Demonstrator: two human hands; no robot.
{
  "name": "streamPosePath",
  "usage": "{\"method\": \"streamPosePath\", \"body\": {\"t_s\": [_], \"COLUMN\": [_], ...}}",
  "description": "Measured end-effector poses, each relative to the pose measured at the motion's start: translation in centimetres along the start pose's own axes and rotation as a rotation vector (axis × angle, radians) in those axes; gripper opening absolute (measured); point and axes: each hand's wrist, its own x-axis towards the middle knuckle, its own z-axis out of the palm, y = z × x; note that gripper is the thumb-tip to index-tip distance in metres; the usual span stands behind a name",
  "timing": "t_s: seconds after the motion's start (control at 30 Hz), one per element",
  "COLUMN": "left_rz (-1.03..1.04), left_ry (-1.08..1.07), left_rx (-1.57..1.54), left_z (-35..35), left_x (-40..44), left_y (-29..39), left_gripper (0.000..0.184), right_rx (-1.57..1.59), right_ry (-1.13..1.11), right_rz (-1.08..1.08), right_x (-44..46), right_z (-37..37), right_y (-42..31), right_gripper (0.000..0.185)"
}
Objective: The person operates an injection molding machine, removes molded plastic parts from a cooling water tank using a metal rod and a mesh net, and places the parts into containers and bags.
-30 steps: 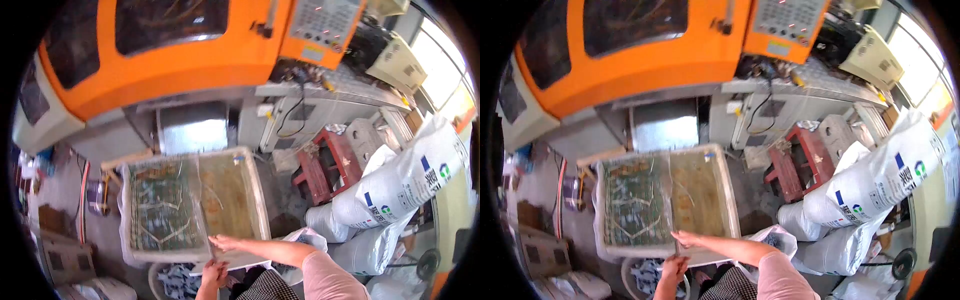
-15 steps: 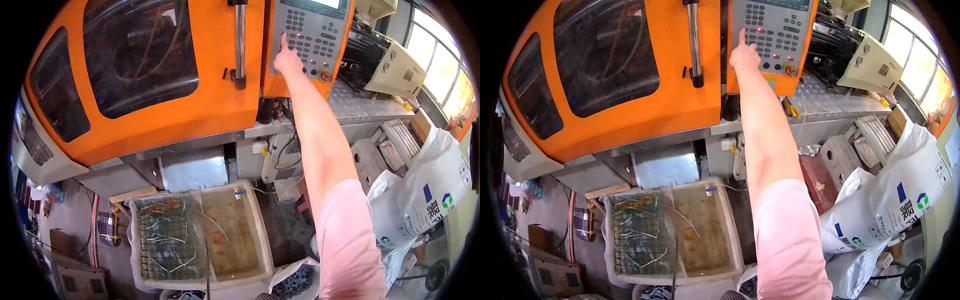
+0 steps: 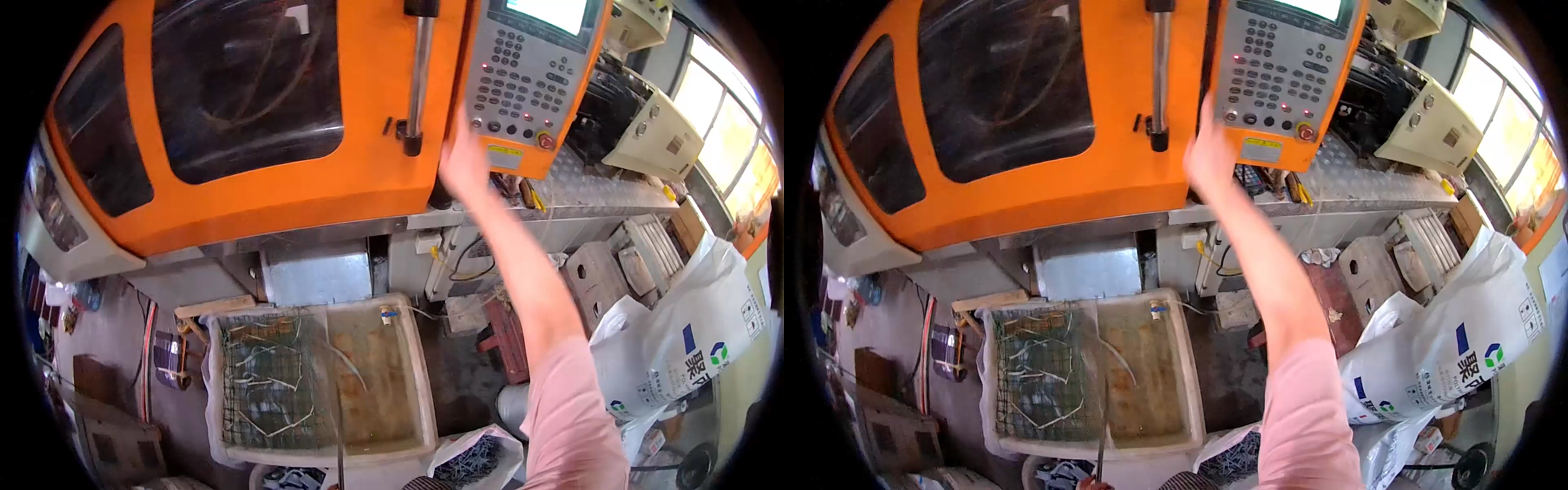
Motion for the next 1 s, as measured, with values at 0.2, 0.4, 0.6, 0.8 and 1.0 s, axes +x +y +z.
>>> {"method": "streamPosePath", "body": {"t_s": [0.2,0.4,0.6,0.8,1.0], "left_rz": [-0.024,0.007,0.183,0.146,0.439], "left_ry": [-0.124,-0.126,-0.182,-0.189,-0.086], "left_rx": [-0.143,0.056,0.043,0.157,0.349], "left_z": [3.8,8.9,7.7,1.2,-1.6], "left_x": [7.0,2.8,2.0,1.0,-2.7], "left_y": [-2.2,-0.5,-4.8,-4.4,-3.0], "left_gripper": [0.014,0.029,0.055,0.060,0.036], "right_rx": [0.493,0.740,0.962,0.513,0.483], "right_ry": [-1.399,-1.705,-1.606,-1.228,-0.438], "right_rz": [-0.012,0.932,0.979,0.245,0.247], "right_x": [-45.0,-57.5,-59.3,-47.6,-25.5], "right_z": [5.5,-0.7,-2.4,-1.9,0.6], "right_y": [-4.0,-7.9,-8.3,-7.5,-1.0], "right_gripper": [0.041,0.049,0.032,0.051,0.049]}}
